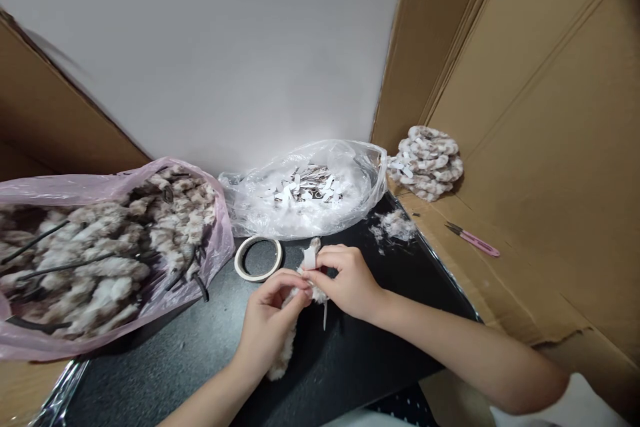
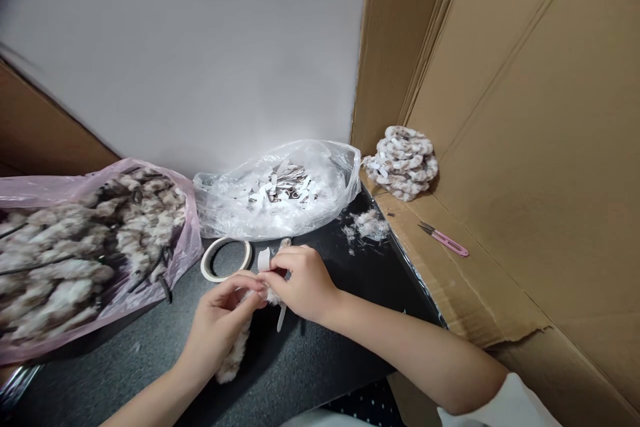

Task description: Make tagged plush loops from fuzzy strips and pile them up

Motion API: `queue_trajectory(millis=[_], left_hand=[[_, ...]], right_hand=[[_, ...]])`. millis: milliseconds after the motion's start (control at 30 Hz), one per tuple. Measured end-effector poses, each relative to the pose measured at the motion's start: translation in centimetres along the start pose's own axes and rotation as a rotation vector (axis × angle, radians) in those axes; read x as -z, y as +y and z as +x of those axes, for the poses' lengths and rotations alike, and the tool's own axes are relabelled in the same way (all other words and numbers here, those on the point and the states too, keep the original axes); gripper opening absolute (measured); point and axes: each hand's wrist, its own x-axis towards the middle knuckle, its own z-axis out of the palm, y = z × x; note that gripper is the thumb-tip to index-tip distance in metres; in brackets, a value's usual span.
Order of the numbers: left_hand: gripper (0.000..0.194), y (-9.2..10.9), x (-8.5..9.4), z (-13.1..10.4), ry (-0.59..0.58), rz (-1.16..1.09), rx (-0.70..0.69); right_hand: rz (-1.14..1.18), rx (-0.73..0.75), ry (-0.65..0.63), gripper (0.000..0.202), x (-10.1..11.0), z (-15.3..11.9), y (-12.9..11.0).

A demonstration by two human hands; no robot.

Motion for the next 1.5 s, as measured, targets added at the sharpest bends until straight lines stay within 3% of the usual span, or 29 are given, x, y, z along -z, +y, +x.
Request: queue_trajectory(millis=[133, 367, 533, 667, 767, 967, 1100, 1267, 1500], left_hand=[[0.006, -0.1, 0.0, 0.1, 0.022, 0.013, 0.060], [0.024, -0.3, -0.2, 0.0, -0.005, -0.010, 0.272], [0.029, -0.5, -0.2, 0.0, -0.063, 0.059, 0.238], [0.022, -0.3, -0.1, 0.1, -0.191, 0.230, 0.160], [0.036, -0.3, 0.0, 0.1, -0.335, 0.326, 0.168], [0.041, -0.5, 0.0, -0.1, -0.494, -0.025, 0.412], [0.034, 0.2, 0.0, -0.1, -0.562, -0.247, 0.550], [0.035, 1.0, -0.1, -0.3, -0.580, -0.305, 0.554], [0.042, 0.7, 0.6, -0.2, -0.582, -0.156, 0.452]], right_hand=[[-0.070, 0.021, 0.014, 0.018, -0.1, -0.3, 0.4], [-0.013, -0.050, -0.052, 0.019, -0.1, -0.2, 0.4], [-0.115, 0.014, -0.087, 0.020, 0.6, -0.7, 0.2], [-0.185, 0.081, -0.042, 0.018, 0.8, -2.1, -0.1], [-0.204, 0.135, 0.005, 0.018, 0.7, -3.3, -0.4], [-0.278, 0.292, 0.111, 0.016, 1.0, -5.0, -0.9], [-0.356, 0.377, 0.092, 0.014, 1.5, -5.6, -1.2], [-0.411, 0.378, 0.073, 0.014, 1.9, -5.9, -1.6], [-0.402, 0.420, -0.018, 0.019, 2.8, -5.5, -1.2]])
